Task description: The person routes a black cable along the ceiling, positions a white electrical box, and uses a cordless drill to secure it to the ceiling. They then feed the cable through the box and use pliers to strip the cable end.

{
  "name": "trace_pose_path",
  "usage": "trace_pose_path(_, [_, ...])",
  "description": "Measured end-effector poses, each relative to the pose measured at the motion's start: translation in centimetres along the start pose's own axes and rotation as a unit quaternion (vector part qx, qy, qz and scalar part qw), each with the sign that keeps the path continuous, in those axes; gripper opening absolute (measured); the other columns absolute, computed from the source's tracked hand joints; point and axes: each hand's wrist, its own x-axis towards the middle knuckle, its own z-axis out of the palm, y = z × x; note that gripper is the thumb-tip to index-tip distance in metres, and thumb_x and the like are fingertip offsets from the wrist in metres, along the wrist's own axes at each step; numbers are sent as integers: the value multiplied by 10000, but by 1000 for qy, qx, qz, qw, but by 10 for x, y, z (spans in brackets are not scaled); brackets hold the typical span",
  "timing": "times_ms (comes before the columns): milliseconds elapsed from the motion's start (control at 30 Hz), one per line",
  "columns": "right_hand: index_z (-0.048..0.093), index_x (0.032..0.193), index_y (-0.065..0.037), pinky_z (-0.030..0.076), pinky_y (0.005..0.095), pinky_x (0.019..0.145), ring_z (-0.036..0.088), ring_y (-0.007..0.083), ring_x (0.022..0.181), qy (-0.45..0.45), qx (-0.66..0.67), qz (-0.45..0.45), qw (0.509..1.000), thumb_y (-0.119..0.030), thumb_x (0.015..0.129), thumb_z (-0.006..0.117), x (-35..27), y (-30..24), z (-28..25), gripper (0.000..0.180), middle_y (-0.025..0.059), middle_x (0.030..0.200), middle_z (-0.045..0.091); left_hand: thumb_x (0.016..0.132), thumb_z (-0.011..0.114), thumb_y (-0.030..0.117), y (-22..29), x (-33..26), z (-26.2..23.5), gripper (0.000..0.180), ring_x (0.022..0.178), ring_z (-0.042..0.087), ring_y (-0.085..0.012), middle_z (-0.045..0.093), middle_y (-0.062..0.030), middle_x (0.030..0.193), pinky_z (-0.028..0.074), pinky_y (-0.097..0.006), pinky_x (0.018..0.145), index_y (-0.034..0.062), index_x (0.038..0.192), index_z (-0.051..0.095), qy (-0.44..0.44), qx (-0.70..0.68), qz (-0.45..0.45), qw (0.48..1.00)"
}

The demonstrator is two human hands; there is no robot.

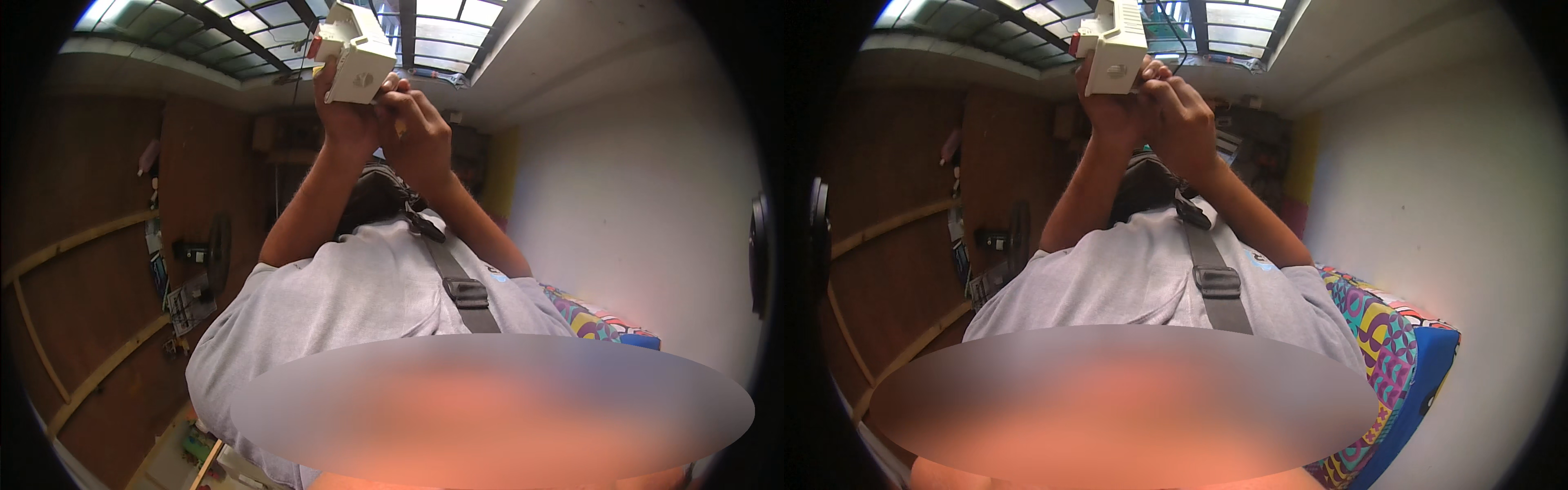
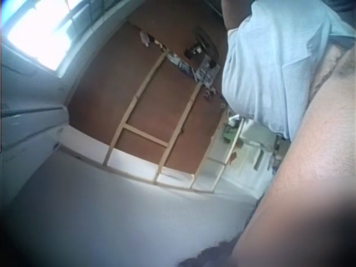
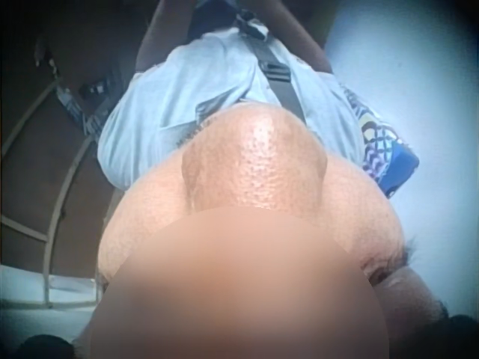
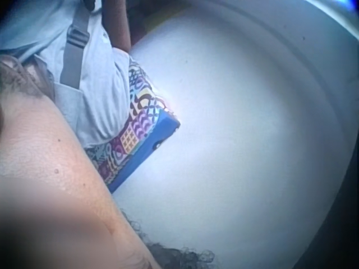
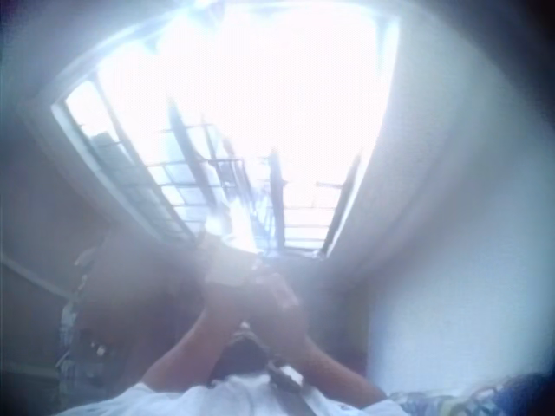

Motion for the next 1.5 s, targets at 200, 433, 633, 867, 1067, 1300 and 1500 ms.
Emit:
trace_pose_path(200, [685,1061,-9,608,338,820,777,192,917,26,131,38,990,33,909,777,0,-4,-25,183,120,970,765,1005,538,602,18,10,-25,507,703,451,-196,520,-40,824,399,-341,602,118,1105,654,-108,-124,-66,984])
trace_pose_path(433, [745,1016,-13,606,316,898,758,136,936,187,-4,32,982,-22,984,738,169,58,-176,34,57,1034,790,992,643,516,76,-29,-85,583,1075,673,-232,665,-36,1310,581,-398,609,187,1468,570,17,74,26,997])
trace_pose_path(633, [805,1127,-45,550,323,970,731,148,1037,344,-61,-101,931,-252,963,769,450,39,-371,267,41,1049,809,969,696,463,112,-85,-159,515,922,715,-155,708,-2,1139,506,-266,510,179,1386,595,214,230,50,948])
trace_pose_path(867, [755,964,-80,566,508,848,720,337,982,440,-502,-233,707,-212,969,600,669,-2,-480,203,147,990,757,927,734,490,123,-149,-189,510,678,638,-94,700,-2,980,374,-221,442,136,1277,623,283,292,89,909])
trace_pose_path(1067, [768,980,-48,556,527,849,724,361,990,482,-511,-158,694,-230,969,616,684,-9,-466,238,161,1033,769,923,737,486,130,-179,-209,495,659,632,-88,700,-4,957,379,-222,442,128,1250,634,374,286,125,874])
trace_pose_path(1300, [772,1035,-37,550,488,904,719,345,1041,420,-642,-124,629,-243,1046,573,672,-18,-468,287,127,1101,773,919,740,480,132,-180,-219,479,638,624,-82,700,-6,930,386,-222,442,118,1219,648,398,282,120,865])
trace_pose_path(1500, [763,1177,-45,544,433,990,708,244,1135,345,-606,-173,696,-302,1114,543,687,-8,-504,344,113,1233,761,915,742,475,135,-177,-218,465,619,618,-77,699,-7,907,392,-223,442,110,1192,660,376,296,107,872])
